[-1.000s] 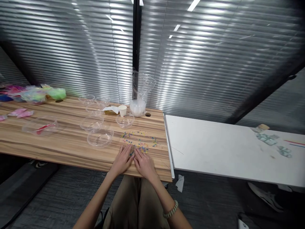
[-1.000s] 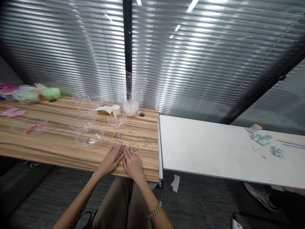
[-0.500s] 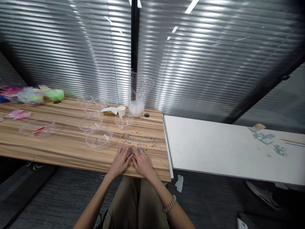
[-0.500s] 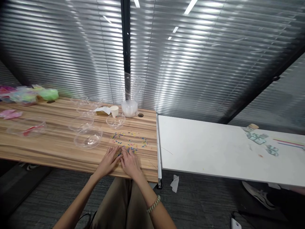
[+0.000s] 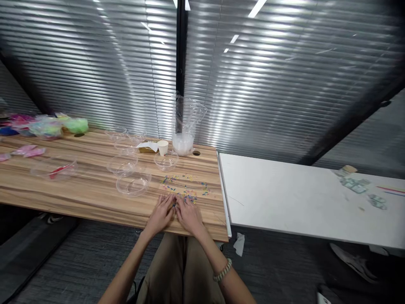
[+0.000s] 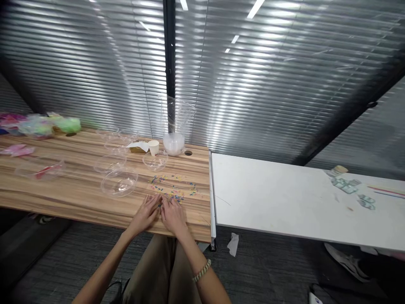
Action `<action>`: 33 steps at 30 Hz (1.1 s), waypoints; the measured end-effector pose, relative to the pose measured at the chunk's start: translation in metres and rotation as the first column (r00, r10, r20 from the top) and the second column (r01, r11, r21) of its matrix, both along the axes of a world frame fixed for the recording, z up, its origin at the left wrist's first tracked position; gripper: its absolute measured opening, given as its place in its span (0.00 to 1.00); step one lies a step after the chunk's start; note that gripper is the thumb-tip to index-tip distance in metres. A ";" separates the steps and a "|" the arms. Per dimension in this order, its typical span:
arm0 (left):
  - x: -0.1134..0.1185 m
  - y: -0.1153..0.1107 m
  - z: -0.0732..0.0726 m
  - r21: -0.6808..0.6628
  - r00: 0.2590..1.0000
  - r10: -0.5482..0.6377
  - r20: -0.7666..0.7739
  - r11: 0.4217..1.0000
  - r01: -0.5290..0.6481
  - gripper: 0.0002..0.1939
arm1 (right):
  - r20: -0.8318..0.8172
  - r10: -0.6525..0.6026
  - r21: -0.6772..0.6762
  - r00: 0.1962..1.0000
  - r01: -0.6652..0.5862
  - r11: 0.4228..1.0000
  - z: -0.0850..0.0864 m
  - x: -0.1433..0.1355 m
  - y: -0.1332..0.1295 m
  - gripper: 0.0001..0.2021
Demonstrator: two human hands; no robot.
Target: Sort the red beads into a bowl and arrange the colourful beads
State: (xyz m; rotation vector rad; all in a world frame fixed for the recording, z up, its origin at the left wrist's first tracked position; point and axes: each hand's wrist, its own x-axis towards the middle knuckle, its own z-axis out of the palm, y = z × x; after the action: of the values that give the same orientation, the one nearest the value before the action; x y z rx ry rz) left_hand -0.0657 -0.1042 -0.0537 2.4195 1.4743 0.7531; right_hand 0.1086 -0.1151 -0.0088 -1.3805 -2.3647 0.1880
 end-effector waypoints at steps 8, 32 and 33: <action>-0.001 0.000 -0.003 -0.015 0.999 0.012 0.047 1.000 -0.011 0.27 | 0.016 0.039 -0.007 0.999 -0.039 0.999 -0.004 0.001 0.001 0.22; 0.000 -0.002 0.007 -0.052 0.996 -0.046 0.073 0.997 0.049 0.25 | -0.071 0.016 0.014 0.997 -0.015 1.000 -0.008 0.003 0.001 0.19; 0.001 -0.002 0.007 -0.053 0.996 -0.048 0.075 0.997 0.052 0.25 | -0.068 0.000 0.005 0.998 0.000 1.000 -0.008 0.003 0.000 0.19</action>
State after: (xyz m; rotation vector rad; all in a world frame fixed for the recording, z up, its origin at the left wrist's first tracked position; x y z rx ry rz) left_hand -0.0651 -0.1064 -0.0462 2.3529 1.3835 0.7722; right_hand 0.1118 -0.1148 -0.0171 -1.3502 -2.3084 0.2258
